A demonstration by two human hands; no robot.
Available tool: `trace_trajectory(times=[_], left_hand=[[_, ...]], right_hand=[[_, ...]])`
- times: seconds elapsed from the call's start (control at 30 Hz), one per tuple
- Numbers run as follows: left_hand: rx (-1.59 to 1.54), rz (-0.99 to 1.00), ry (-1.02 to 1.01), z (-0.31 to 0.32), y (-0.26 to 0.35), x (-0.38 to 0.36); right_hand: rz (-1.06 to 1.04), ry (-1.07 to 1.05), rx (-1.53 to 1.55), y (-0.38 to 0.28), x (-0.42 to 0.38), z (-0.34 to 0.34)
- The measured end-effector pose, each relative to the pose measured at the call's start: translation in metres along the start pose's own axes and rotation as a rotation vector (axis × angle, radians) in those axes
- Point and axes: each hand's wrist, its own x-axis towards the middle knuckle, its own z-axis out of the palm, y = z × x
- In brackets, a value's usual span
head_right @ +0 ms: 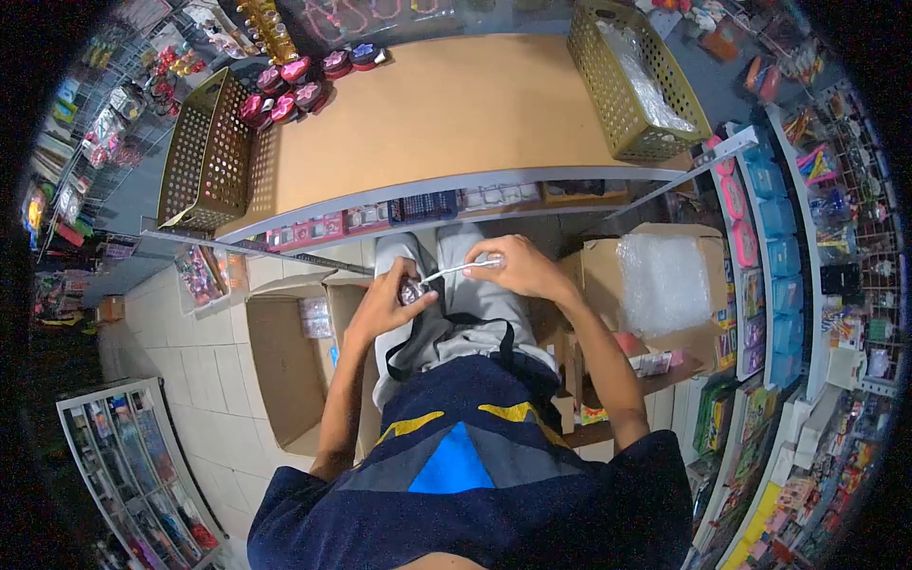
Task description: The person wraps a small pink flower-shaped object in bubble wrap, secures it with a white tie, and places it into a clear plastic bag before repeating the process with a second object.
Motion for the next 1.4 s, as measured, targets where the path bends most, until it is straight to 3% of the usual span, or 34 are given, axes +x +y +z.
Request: trace_trajectory(times=[0.13, 0.17, 0.27, 0.3, 0.4, 0.43, 0.53, 0.67, 0.77, 0.87, 0.93, 1.23, 1.4], left_hand=[[-0.378, 0.13, -0.092, -0.003, -0.002, 0.001], [-0.638, 0.05, -0.172, -0.005, -0.001, -0.003], [-0.657, 0.082, -0.244, -0.001, -0.01, 0.003], [-0.519, 0.241, -0.152, -0.006, 0.001, 0.007], [-0.872, 0.074, -0.137, -0.011, 0.007, 0.006], [-0.859, 0.174, -0.051, -0.009, 0.003, 0.01], [-1.174, 0.105, 0.074, -0.006, 0.006, 0.011], [-1.485, 0.165, 0.181, -0.009, 0.012, 0.014], [-1.345, 0.028, 0.232, -0.013, 0.024, 0.013], [-0.862, -0.04, 0.267, -0.022, 0.036, 0.015], [-0.39, 0.142, 0.272, -0.021, 0.046, 0.019], [0.004, 0.493, 0.547, -0.012, 0.067, 0.047], [0.008, 0.511, 0.567, -0.013, 0.074, 0.045]], right_hand=[[-0.03, 0.112, 0.087, -0.002, 0.007, 0.0], [-0.034, 0.139, 0.091, -0.002, 0.01, -0.001], [-0.057, 0.207, 0.11, -0.003, 0.015, -0.005], [-0.087, 0.231, 0.117, -0.005, 0.02, -0.007], [-0.128, 0.274, 0.182, -0.017, 0.027, -0.004], [-0.161, 0.294, 0.174, -0.022, 0.03, -0.001], [-0.199, 0.266, 0.227, -0.022, 0.033, 0.005], [-0.207, 0.197, 0.205, -0.027, 0.032, 0.016], [-0.155, 0.201, 0.062, -0.044, 0.026, 0.016], [-0.107, 0.153, 0.077, -0.047, 0.019, 0.013], [-0.072, 0.175, 0.132, -0.04, 0.016, 0.012], [-0.037, 0.43, 0.013, -0.071, 0.017, 0.008], [0.034, 0.478, 0.073, -0.078, 0.019, 0.012]])
